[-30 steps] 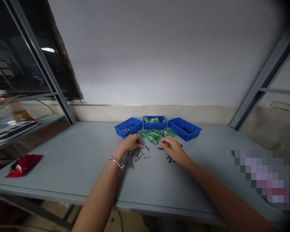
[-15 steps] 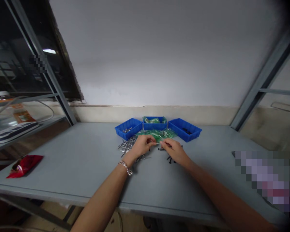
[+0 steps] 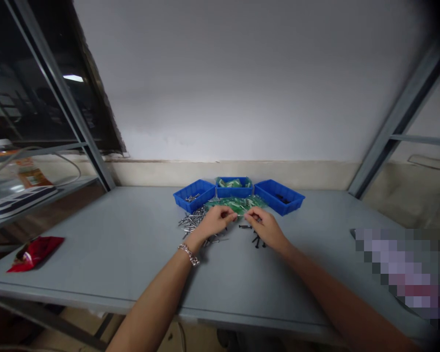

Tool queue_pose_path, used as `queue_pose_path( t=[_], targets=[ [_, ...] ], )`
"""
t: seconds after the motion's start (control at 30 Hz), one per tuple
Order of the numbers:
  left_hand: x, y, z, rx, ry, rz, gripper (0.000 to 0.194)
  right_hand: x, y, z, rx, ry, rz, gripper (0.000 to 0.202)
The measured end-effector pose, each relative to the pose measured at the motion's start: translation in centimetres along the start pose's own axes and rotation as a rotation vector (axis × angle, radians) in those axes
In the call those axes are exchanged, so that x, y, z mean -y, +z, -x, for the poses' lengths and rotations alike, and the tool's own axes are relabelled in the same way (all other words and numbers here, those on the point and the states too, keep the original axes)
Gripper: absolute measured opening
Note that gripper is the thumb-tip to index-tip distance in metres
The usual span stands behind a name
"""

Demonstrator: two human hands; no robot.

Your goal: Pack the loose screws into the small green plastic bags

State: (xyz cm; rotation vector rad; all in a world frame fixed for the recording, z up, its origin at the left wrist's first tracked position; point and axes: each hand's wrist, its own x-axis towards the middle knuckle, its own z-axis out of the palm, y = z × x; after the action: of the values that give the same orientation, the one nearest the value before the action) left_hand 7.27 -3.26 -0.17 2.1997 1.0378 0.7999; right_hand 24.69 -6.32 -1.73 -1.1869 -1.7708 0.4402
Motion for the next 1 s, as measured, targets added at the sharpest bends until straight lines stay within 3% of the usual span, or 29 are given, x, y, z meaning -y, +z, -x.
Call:
queue_pose_path(
  t=[0.33, 0.63, 1.0],
  targets=[
    [-0.5, -0.1, 0.0, -0.115, 0.024, 0.056, 0.018, -0.6, 0.0, -0.2, 0.005, 0.064, -0.010, 0.032],
    [-0.3, -0.1, 0.4, -0.010, -0.091, 0.011, 0.031, -1.0, -0.1, -0.4, 0.055, 0.171, -0.268, 0.026],
    [0.2, 0.0, -0.1, -0.016, -0.008, 0.103, 0.030, -0.6, 0.0, -0.3, 0.065, 0.137, -0.276, 0.020]
  ],
)
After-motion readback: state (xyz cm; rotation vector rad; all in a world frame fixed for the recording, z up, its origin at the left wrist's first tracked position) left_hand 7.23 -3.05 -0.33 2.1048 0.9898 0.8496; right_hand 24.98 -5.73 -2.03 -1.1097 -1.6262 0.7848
